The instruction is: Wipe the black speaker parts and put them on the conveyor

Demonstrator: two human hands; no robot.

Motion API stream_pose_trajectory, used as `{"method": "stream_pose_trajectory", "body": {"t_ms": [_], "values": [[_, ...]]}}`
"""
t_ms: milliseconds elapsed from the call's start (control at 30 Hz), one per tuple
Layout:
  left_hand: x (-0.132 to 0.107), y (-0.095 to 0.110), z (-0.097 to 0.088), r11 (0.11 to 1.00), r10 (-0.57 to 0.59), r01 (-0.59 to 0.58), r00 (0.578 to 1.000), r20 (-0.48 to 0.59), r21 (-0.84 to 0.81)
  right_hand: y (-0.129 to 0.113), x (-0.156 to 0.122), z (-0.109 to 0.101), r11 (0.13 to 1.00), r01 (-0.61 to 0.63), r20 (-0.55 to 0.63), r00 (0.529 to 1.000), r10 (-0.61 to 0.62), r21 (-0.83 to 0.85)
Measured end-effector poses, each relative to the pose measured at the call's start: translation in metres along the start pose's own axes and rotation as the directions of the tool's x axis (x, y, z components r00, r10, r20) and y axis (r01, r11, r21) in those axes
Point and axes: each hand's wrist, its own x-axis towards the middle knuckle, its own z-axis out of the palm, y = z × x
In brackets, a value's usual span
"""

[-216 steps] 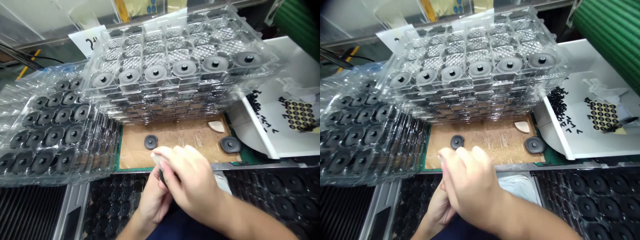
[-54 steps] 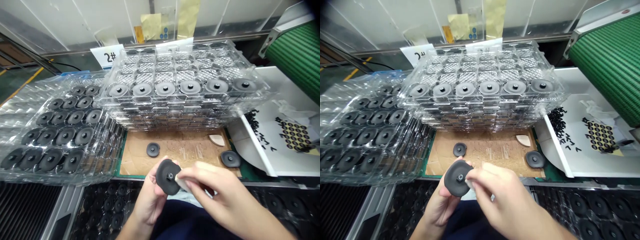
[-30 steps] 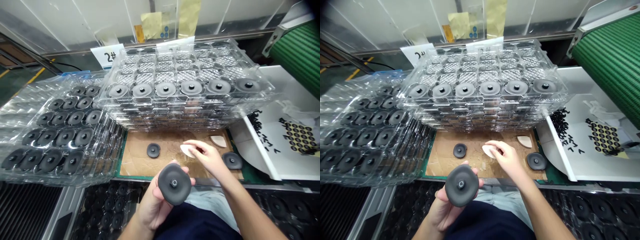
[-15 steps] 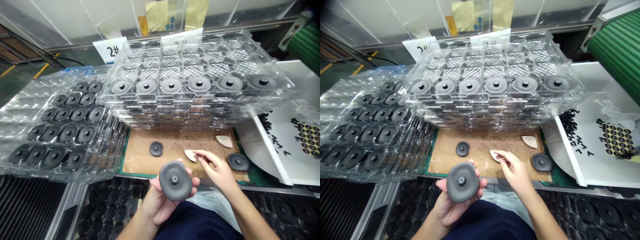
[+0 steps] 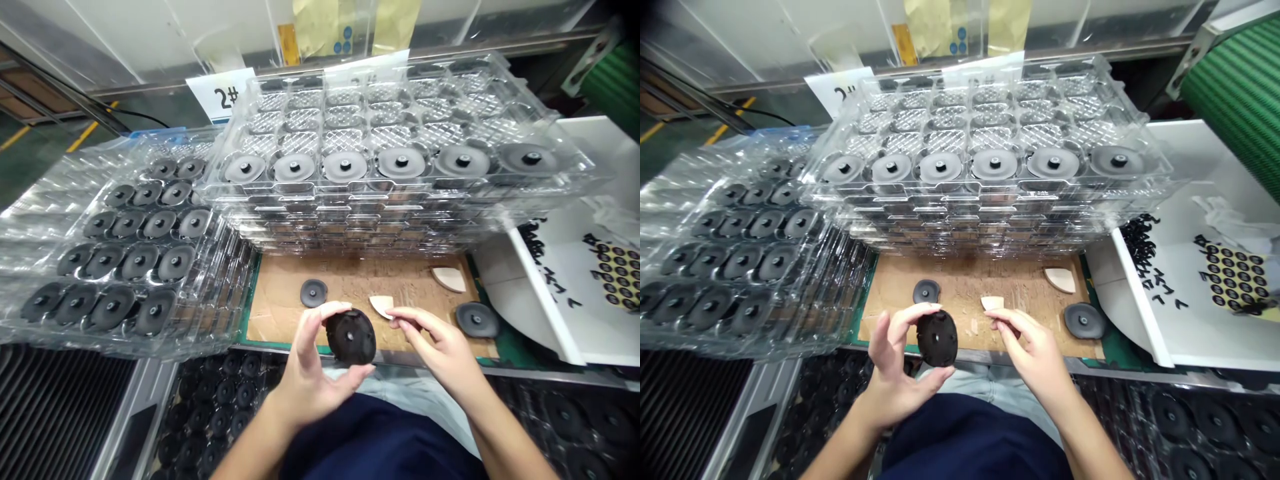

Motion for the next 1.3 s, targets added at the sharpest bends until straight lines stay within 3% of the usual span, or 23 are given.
{"method": "stream_pose_trajectory", "body": {"t_ms": [67, 167, 400, 600, 800, 933, 1067, 1133, 1300], "values": [[0.005, -0.003, -0.006, 0.982, 0.078, -0.089, 0.994, 0.074, 0.166, -0.004, -0.002, -0.001, 1.000, 0.004, 0.010, 1.000, -0.004, 0.006], [0.010, -0.003, -0.012, 0.963, 0.099, -0.126, 0.988, 0.122, 0.238, -0.013, -0.005, -0.001, 0.999, 0.017, 0.026, 1.000, -0.018, 0.034], [0.009, 0.000, -0.013, 0.993, 0.029, -0.041, 0.992, 0.119, 0.107, -0.036, -0.012, 0.000, 0.934, -0.006, -0.023, 1.000, 0.015, 0.356], [0.005, 0.006, -0.014, 0.988, -0.156, 0.154, 0.976, 0.153, 0.023, -0.059, -0.008, 0.005, 0.843, -0.156, 0.207, 0.977, 0.055, 0.514], [0.005, 0.012, -0.014, 0.945, -0.289, 0.323, 0.905, 0.312, -0.060, -0.071, -0.003, 0.001, 0.755, -0.315, 0.425, 0.904, 0.053, 0.575], [0.004, 0.011, -0.009, 0.891, -0.307, 0.409, 0.862, 0.402, -0.198, -0.070, -0.003, -0.004, 0.647, -0.435, 0.544, 0.838, 0.037, 0.626], [0.004, 0.013, -0.006, 0.854, -0.310, 0.463, 0.820, 0.482, -0.239, -0.066, -0.007, -0.007, 0.610, -0.464, 0.587, 0.810, -0.002, 0.642], [0.005, 0.014, -0.006, 0.867, -0.320, 0.454, 0.824, 0.467, -0.207, -0.063, -0.009, -0.008, 0.617, -0.466, 0.580, 0.814, 0.018, 0.635], [0.005, 0.013, -0.003, 0.913, -0.266, 0.353, 0.895, 0.357, -0.204, -0.060, -0.016, -0.007, 0.640, -0.439, 0.484, 0.867, 0.119, 0.630]]}}
